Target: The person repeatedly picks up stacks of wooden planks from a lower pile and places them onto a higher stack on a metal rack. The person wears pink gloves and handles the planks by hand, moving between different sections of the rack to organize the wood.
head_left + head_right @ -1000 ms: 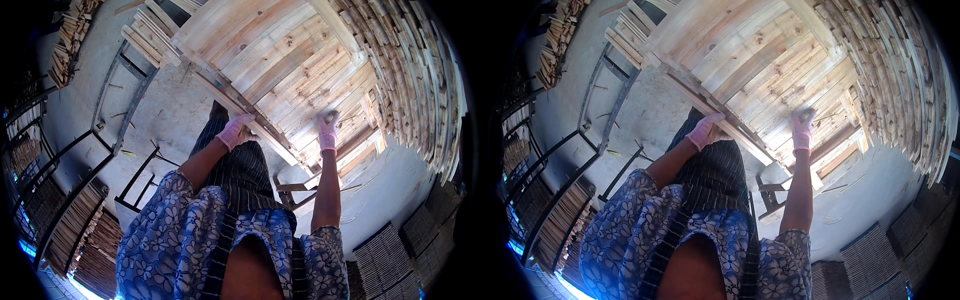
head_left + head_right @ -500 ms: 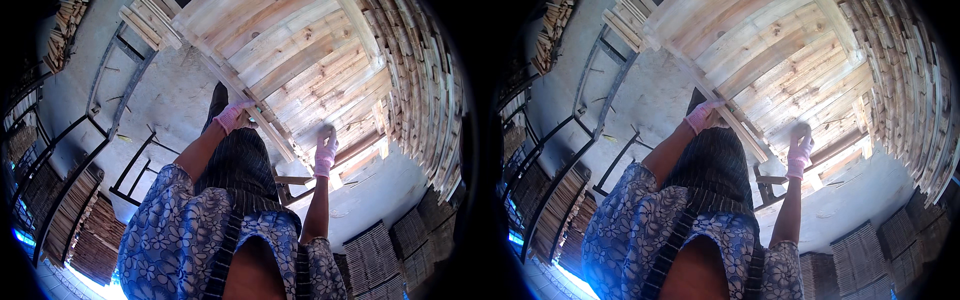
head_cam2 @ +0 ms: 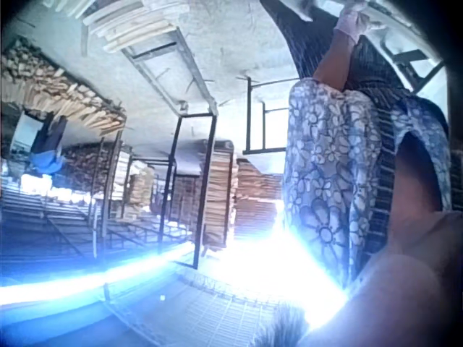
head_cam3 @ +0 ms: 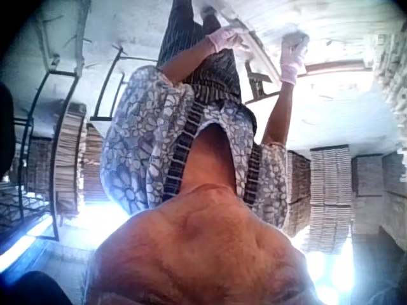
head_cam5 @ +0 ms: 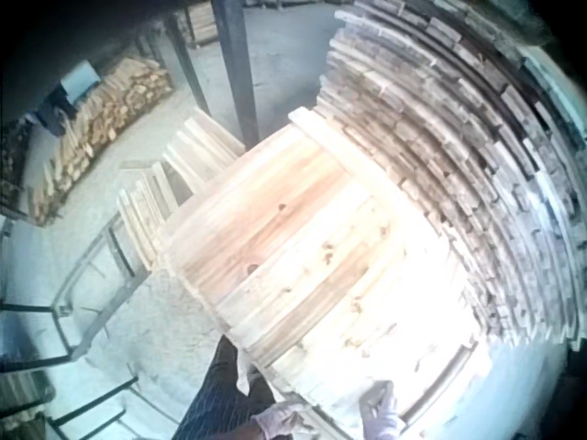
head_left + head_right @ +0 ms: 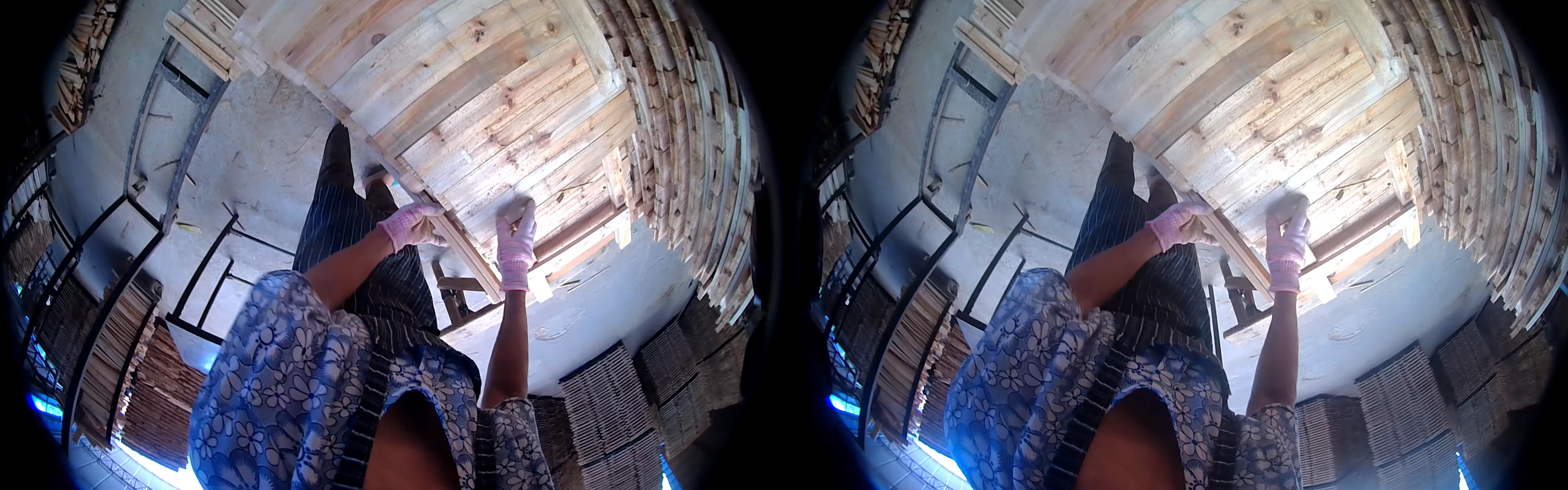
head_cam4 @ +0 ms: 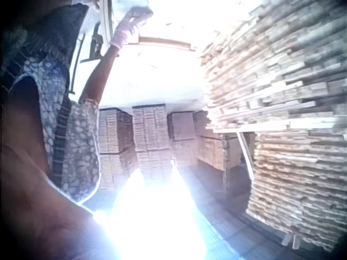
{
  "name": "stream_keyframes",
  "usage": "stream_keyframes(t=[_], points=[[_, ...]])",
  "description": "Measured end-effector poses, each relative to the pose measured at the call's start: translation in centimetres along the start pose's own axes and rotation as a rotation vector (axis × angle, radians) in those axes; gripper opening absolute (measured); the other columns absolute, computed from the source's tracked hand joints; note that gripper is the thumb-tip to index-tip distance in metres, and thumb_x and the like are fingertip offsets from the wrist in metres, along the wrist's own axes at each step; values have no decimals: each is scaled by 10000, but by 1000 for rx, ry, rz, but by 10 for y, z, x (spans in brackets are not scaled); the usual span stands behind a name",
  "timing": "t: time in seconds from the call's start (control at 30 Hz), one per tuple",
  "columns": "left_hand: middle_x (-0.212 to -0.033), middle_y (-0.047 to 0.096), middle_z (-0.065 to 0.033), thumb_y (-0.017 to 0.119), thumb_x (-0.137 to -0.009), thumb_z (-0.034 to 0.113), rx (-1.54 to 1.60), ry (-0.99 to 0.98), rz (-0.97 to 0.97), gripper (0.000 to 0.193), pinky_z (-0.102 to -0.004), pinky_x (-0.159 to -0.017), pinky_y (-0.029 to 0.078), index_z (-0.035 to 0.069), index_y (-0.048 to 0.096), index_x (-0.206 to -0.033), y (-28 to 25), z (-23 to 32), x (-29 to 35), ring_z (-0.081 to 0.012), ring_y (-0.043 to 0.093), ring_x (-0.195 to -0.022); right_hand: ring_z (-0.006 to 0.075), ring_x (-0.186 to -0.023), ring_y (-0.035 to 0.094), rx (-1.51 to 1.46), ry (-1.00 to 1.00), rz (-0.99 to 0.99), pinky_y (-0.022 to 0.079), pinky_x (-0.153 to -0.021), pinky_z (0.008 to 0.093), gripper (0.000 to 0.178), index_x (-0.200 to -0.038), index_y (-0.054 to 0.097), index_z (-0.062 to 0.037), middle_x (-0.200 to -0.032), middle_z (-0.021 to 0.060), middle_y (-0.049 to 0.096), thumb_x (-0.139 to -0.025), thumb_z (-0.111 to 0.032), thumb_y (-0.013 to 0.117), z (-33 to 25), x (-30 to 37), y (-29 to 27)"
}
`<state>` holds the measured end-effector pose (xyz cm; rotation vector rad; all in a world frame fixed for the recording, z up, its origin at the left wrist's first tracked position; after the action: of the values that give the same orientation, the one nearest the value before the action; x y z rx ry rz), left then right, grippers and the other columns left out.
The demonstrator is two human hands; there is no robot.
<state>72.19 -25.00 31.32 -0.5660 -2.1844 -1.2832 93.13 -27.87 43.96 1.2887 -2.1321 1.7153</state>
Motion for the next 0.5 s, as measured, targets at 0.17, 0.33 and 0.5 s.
stream_keyframes(t=[0.17,0.33,0.5], points=[[-1232,623,-202,701,-921,115,27,35,253,356,-728,-1085,342,14,552,-1228,-39,-17,4,-426,588,-1211,454,-1074,571,185,-456,188,477,-961,534,619,-1474,404,-59,-1221,265,548,-913,-185,634,-46,27,-13],[-1177,660,-165,752,-849,165,75,-4,137,354,-681,-1015,453,34,608,-1144,-44,-30,107,-376,632,-1133,446,-1190,573,350,-444,-842,482,-981,482,894,-1546,344,-140,-1338,253,540,-828,-474,759,-67,104,47],[-1152,689,-132,759,-803,92,-54,343,-135,415,-463,-1036,507,24,638,-1194,7,34,147,-301,665,-1089,459,-1152,578,176,-601,-736,493,-955,508,981,-1590,206,-178,-1300,253,519,-827,-440,764,-113,114,54]])
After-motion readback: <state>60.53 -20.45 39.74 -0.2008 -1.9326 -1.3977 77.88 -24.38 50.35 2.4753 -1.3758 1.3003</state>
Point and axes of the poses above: each hand's wrist, its own x-axis away from the middle knuckle, its own y-axis out of the palm, z = x × y, the point moved 5 cm from there along -x, towards the middle knuckle
